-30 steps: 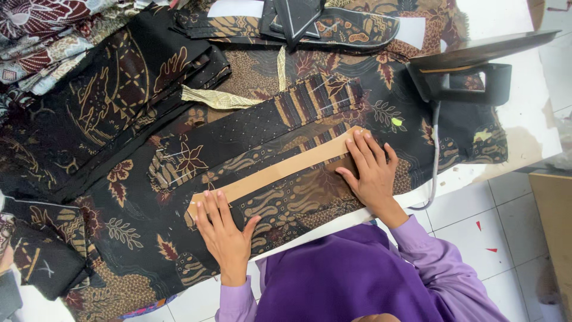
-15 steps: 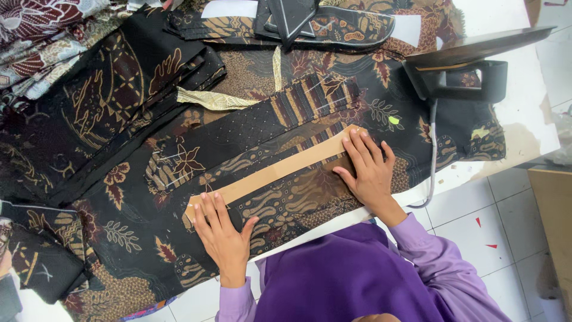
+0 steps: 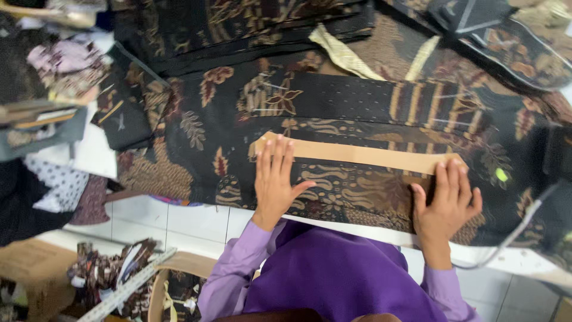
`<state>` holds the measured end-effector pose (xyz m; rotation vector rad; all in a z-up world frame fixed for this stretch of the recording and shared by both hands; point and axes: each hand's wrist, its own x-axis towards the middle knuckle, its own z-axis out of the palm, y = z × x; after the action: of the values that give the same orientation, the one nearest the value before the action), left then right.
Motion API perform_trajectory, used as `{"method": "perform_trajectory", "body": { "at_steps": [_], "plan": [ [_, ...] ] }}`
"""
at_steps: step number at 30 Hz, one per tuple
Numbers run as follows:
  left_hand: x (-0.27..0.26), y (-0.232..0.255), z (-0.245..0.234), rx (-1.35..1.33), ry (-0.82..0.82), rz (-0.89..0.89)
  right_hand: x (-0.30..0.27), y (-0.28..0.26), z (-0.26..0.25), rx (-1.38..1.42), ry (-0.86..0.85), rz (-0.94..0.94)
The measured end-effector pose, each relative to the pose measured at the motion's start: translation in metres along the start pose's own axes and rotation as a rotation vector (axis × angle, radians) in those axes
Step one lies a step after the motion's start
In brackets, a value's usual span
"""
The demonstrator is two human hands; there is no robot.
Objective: The person folds a patterned fabric on a table, aligns a cardboard template, and smooths the material. They then fold the fabric into a compact bundle and tie it with a ribbon. The finished bundle is placed on the table among other folded items.
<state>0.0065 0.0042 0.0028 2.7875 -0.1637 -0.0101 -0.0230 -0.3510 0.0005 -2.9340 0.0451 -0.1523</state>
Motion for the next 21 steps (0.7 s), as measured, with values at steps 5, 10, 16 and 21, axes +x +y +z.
{"method": "perform_trajectory", "body": {
  "at_steps": [5,10,16,21],
  "plan": [
    [-0.0019,0.0012,-0.0021,-0.047,0.033,0.000,-0.0028,0.0010,0.0014,0.020,-0.004,0.000],
    [-0.0008,0.0011,-0.0035,-0.054,0.044,0.007,-0.0025,0.0012,0.0016,0.025,-0.010,0.003],
    [-0.0009,0.0015,-0.0036,-0.054,0.045,0.001,-0.0029,0.0006,0.0015,0.029,-0.010,0.001],
    [-0.0004,0.0018,-0.0042,-0.039,0.029,-0.006,-0.0035,-0.0001,0.0001,0.017,-0.015,-0.001]
  ]
}}
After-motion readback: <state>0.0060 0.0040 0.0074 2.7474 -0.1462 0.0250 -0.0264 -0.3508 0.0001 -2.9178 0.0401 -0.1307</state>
